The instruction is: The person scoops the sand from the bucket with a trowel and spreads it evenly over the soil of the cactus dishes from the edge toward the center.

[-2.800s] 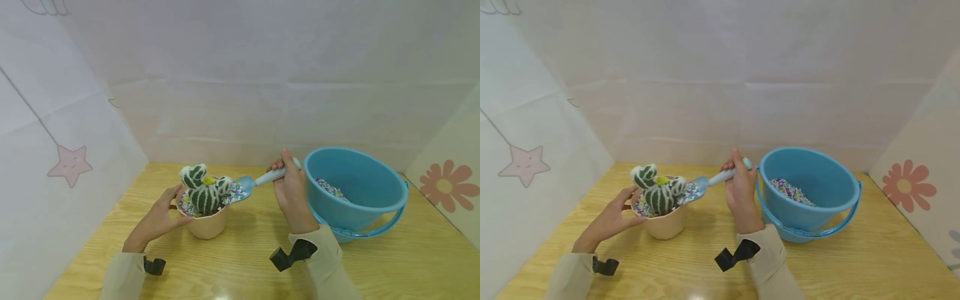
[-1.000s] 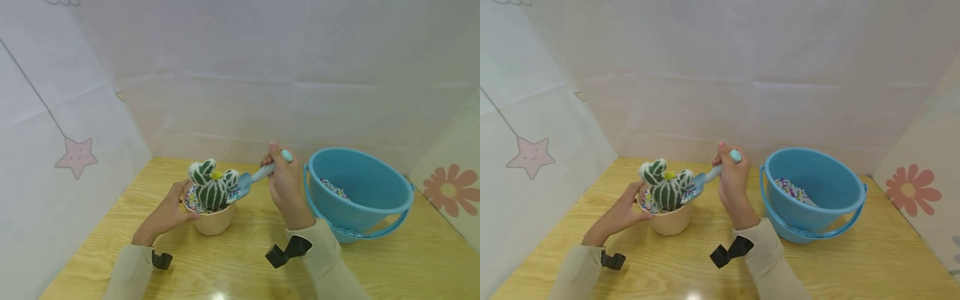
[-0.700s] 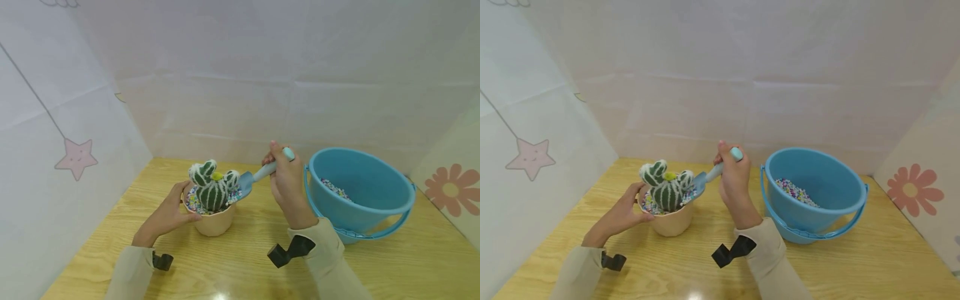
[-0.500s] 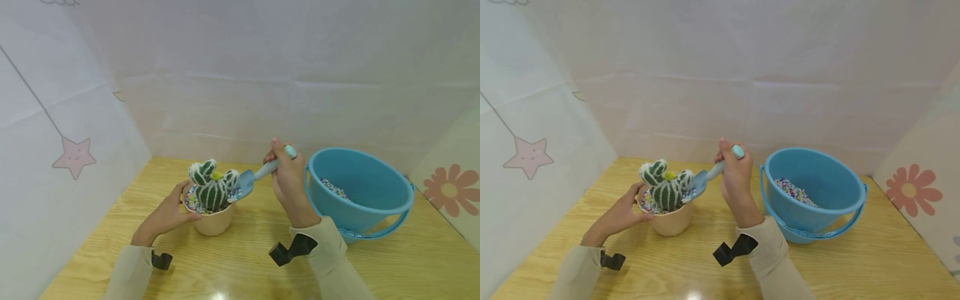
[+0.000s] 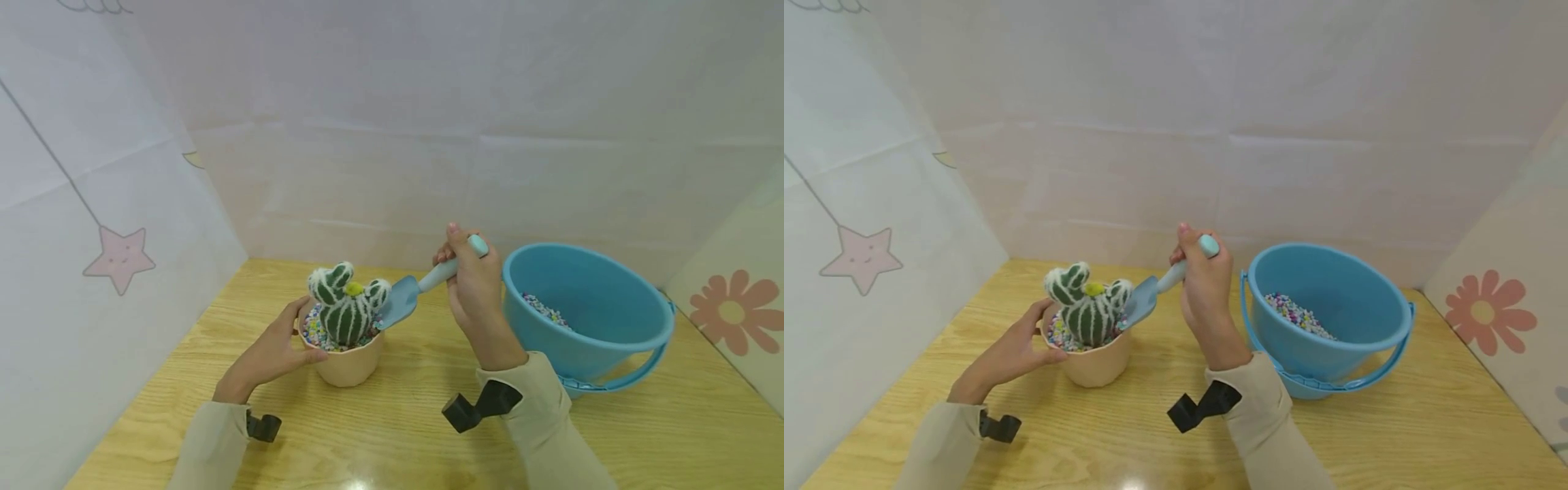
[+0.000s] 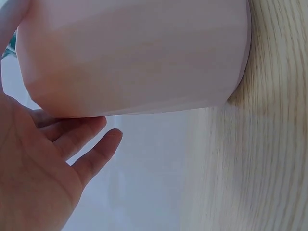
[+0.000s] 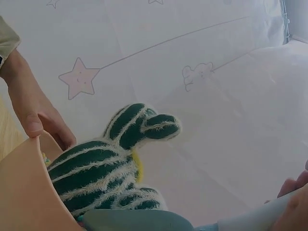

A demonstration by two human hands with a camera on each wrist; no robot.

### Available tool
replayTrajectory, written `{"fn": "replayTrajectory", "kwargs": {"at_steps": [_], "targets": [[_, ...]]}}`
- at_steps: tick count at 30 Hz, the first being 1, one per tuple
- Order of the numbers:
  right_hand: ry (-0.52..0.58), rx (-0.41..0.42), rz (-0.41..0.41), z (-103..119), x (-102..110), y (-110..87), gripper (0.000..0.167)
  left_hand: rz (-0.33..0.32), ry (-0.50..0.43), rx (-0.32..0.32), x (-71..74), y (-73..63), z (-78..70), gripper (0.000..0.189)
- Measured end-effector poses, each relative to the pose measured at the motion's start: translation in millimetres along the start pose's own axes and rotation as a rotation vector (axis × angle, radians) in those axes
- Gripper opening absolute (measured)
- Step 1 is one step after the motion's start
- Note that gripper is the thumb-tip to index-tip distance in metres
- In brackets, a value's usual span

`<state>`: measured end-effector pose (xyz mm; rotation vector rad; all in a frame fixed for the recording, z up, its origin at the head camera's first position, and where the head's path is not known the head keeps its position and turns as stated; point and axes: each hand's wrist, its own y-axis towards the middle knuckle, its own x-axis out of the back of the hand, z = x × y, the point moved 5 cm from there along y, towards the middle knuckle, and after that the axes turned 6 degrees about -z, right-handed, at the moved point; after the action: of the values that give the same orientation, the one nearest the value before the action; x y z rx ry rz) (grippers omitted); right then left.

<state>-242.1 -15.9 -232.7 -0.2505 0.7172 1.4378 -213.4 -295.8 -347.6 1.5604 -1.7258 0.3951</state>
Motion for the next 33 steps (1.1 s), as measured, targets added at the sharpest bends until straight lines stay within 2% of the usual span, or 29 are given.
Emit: {"fn": "replayTrajectory", "kwargs": {"at_steps": [9, 15, 19, 24, 27, 33], "targets": [[-0.072, 0.01, 0.015, -9, -1, 2.4, 0.028, -0.023, 0.002, 0.03, -4.6, 2.4, -2.5, 0.101], [-0.047, 0.017, 0.007, -19, 1, 4.2, 0.031, -0.038, 0.017, 0.054, -9.3, 3.7, -6.3, 0.103], [-0.043, -0.008, 0.01, -22, 1, 5.0, 0.031, -0.069, 0.034, 0.028, -9.3, 4.0, -8.9, 0.103], [-0.04, -0.068, 0.004, -25, 2, 5.7, 0.029, -0.093, 0.125, -0.008, -11.6, 4.3, -11.8, 0.11], [-0.057, -0.079, 0.011, -23, 1, 5.5, 0.029, -0.084, 0.15, -0.01, -14.0, 4.9, -13.7, 0.112], [-0.112, -0.015, 0.01, -12, 0, 5.5, 0.026, -0.038, 0.129, 0.009, -12.8, 3.5, -13.7, 0.108]]}}
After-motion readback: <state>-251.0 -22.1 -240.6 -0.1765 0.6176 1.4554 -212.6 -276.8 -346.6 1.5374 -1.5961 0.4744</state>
